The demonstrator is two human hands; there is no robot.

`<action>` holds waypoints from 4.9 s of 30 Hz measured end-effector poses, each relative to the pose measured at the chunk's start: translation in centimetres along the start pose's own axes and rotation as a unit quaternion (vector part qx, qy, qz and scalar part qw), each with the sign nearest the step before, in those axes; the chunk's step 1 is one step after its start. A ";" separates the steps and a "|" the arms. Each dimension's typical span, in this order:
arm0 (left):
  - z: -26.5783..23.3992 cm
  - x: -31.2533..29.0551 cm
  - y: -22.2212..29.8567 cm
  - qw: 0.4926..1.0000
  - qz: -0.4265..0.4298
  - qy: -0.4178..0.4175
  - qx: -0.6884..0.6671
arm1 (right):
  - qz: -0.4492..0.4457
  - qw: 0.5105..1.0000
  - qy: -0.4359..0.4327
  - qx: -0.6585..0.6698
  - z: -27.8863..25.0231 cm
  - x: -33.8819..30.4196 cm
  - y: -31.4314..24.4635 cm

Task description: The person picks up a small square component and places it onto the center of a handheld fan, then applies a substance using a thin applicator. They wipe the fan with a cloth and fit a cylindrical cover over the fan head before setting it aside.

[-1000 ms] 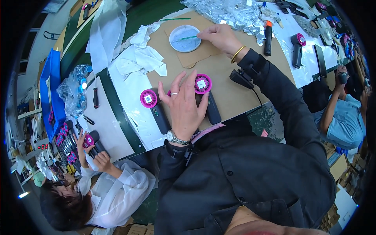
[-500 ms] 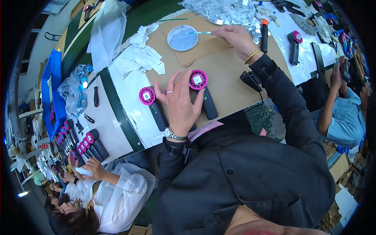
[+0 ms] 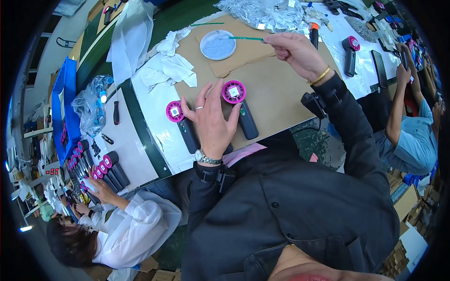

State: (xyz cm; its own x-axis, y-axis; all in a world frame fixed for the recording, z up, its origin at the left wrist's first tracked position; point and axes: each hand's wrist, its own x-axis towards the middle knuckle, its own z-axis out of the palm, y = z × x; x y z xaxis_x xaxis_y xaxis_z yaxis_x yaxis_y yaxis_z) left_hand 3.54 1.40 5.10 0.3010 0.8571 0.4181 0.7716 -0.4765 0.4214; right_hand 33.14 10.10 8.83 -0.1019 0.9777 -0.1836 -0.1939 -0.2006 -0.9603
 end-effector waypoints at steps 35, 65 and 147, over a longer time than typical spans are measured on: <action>-0.2 0.5 -0.1 1.000 0.012 0.007 -0.018 | -0.562 0.569 -0.121 -0.588 1.5 -9.6 5.0; 0.1 0.4 -0.3 1.000 0.010 0.006 -0.015 | -0.182 0.937 0.047 -0.295 2.2 -10.3 5.1; -2.8 -2.9 -3.6 0.999 -0.044 0.027 0.017 | 0.010 1.000 0.027 0.004 2.1 2.1 -1.7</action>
State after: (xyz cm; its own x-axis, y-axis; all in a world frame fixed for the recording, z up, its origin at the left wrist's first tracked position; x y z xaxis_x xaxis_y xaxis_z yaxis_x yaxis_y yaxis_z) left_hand -1.69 0.12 4.59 0.2013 0.8831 0.4239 0.8122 -0.3923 0.4318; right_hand 31.24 12.38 10.55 -0.0541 0.9753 -0.2142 -0.2002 -0.2207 -0.9546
